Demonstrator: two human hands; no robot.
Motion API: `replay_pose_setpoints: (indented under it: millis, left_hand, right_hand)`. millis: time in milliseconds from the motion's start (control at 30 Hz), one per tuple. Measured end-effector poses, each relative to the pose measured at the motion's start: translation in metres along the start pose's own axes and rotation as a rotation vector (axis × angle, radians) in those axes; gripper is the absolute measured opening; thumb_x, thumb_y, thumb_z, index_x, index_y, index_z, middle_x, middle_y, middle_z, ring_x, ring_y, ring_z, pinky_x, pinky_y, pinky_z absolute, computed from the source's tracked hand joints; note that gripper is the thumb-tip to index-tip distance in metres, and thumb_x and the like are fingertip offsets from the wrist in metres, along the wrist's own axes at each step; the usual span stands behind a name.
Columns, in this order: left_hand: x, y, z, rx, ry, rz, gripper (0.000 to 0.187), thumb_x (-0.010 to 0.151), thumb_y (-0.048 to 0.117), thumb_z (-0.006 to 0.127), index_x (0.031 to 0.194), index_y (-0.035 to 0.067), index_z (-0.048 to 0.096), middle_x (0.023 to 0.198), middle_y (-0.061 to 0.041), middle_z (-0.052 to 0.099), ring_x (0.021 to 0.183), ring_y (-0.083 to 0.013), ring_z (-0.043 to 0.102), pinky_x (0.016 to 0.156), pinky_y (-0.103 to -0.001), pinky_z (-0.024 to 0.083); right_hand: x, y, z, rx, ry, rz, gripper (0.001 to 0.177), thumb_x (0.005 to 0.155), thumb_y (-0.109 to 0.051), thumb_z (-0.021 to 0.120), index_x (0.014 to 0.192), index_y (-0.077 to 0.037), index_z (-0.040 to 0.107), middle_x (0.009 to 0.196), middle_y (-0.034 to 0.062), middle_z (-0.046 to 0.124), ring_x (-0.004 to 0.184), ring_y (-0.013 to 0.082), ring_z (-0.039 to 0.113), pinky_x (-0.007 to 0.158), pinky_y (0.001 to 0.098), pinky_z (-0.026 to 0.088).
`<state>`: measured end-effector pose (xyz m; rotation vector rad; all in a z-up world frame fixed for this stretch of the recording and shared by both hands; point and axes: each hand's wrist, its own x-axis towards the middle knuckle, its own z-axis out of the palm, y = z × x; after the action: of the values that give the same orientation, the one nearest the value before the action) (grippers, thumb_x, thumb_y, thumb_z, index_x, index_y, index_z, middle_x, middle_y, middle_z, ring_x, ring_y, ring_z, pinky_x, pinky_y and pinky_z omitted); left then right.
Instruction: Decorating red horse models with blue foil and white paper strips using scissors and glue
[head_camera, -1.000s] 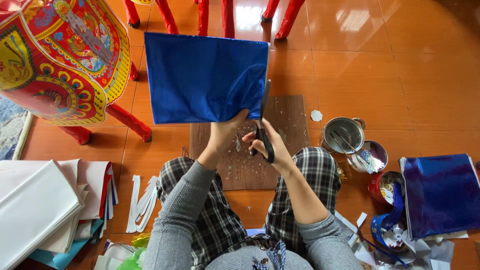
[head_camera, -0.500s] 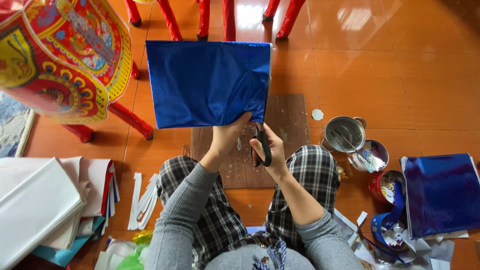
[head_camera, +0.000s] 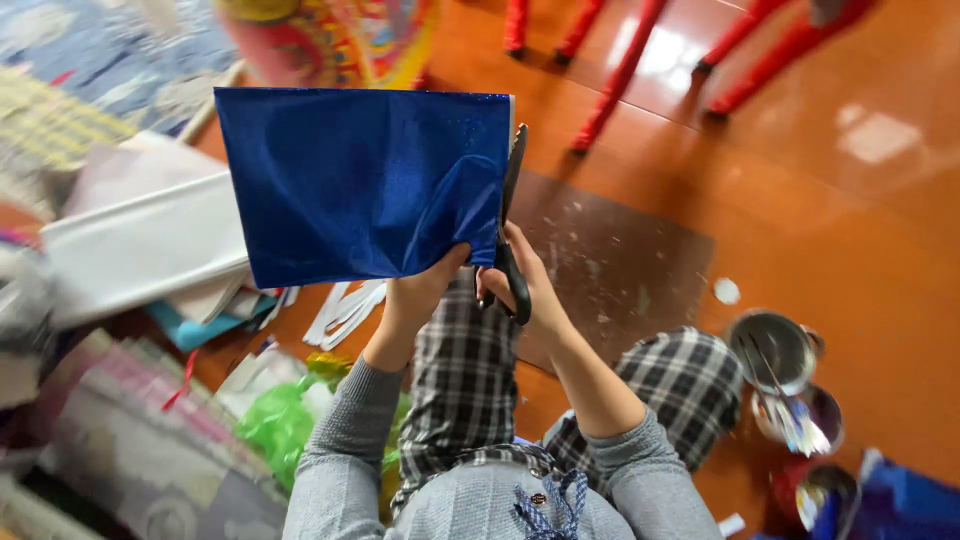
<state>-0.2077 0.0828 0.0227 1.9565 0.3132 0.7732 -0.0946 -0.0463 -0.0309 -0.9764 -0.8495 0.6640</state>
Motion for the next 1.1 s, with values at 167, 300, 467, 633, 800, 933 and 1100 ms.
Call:
replay_pose_setpoints:
  millis: [167, 300, 467, 633, 800, 933, 1100]
  left_hand:
    - [-0.026, -0.003, -0.031, -0.272, 0.391, -0.137, 0.054, 0.075, 0.009, 0.085, 0.122, -0.002, 0.06, 0.115, -0.022, 0.066, 0.116, -0.0329, 0.058, 0.1, -0.052, 0.045]
    - [-0.049, -0.044, -0.048, -0.21, 0.454, -0.274, 0.058, 0.074, 0.012, 0.087, 0.124, 0.001, 0.06, 0.118, -0.017, 0.065, 0.115, -0.0326, 0.059, 0.1, -0.05, 0.044]
    - [-0.065, -0.033, -0.066, 0.068, 0.491, -0.296, 0.049, 0.07, 0.019, 0.09, 0.113, 0.008, 0.068, 0.107, -0.014, 0.07, 0.106, -0.0297, 0.065, 0.093, -0.047, 0.05]
    - [-0.073, -0.024, -0.06, -0.09, 0.498, -0.446, 0.039, 0.073, 0.018, 0.088, 0.107, 0.008, 0.072, 0.101, -0.014, 0.071, 0.099, -0.0306, 0.068, 0.09, -0.051, 0.049]
    - [-0.057, 0.01, -0.061, -0.033, 0.524, -0.542, 0.042, 0.072, 0.017, 0.085, 0.108, 0.001, 0.069, 0.1, -0.024, 0.07, 0.101, -0.044, 0.064, 0.091, -0.056, 0.045]
    - [-0.068, -0.038, -0.057, 0.095, 0.579, -0.382, 0.036, 0.069, 0.012, 0.089, 0.102, 0.011, 0.074, 0.097, -0.012, 0.072, 0.092, -0.0327, 0.069, 0.083, -0.046, 0.053]
    - [-0.076, -0.095, -0.046, 0.216, 0.598, -0.245, 0.045, 0.071, 0.021, 0.09, 0.111, 0.014, 0.071, 0.103, -0.009, 0.071, 0.097, -0.0314, 0.068, 0.089, -0.044, 0.051]
  right_hand:
    - [0.009, 0.001, 0.066, 0.075, -0.054, -0.003, 0.059, 0.09, -0.005, 0.064, 0.142, 0.004, 0.039, 0.055, 0.0152, 0.059, 0.042, 0.0218, 0.06, 0.04, 0.029, 0.05]
    - [0.014, 0.019, 0.094, 0.062, -0.089, 0.038, 0.045, 0.092, -0.007, 0.063, 0.133, 0.004, 0.049, 0.058, 0.0141, 0.061, 0.041, 0.021, 0.062, 0.036, 0.0294, 0.052]
    - [0.033, 0.033, 0.101, -0.137, -0.156, 0.093, 0.045, 0.093, -0.023, 0.066, 0.131, -0.002, 0.055, 0.079, 0.015, 0.064, 0.07, 0.0187, 0.06, 0.056, 0.0327, 0.052]
    - [0.038, 0.006, 0.129, -0.173, -0.075, 0.191, 0.076, 0.095, -0.038, 0.065, 0.144, 0.011, 0.032, 0.14, 0.0346, 0.041, 0.135, 0.0374, 0.034, 0.113, 0.0538, 0.026]
    - [0.043, 0.063, 0.11, -0.019, -0.065, 0.14, 0.034, 0.094, -0.025, 0.068, 0.12, -0.007, 0.057, 0.07, 0.0049, 0.063, 0.051, 0.0123, 0.063, 0.045, 0.0231, 0.053]
    - [0.049, 0.083, 0.102, -0.2, -0.01, 0.105, 0.022, 0.095, -0.028, 0.067, 0.098, -0.007, 0.064, 0.064, 0.0001, 0.054, 0.061, 0.0074, 0.052, 0.054, 0.0216, 0.042]
    - [0.059, 0.078, 0.084, -0.081, -0.017, 0.228, 0.019, 0.09, -0.022, 0.071, 0.094, -0.006, 0.062, 0.056, 0.0046, 0.054, 0.048, 0.0144, 0.052, 0.043, 0.0265, 0.044]
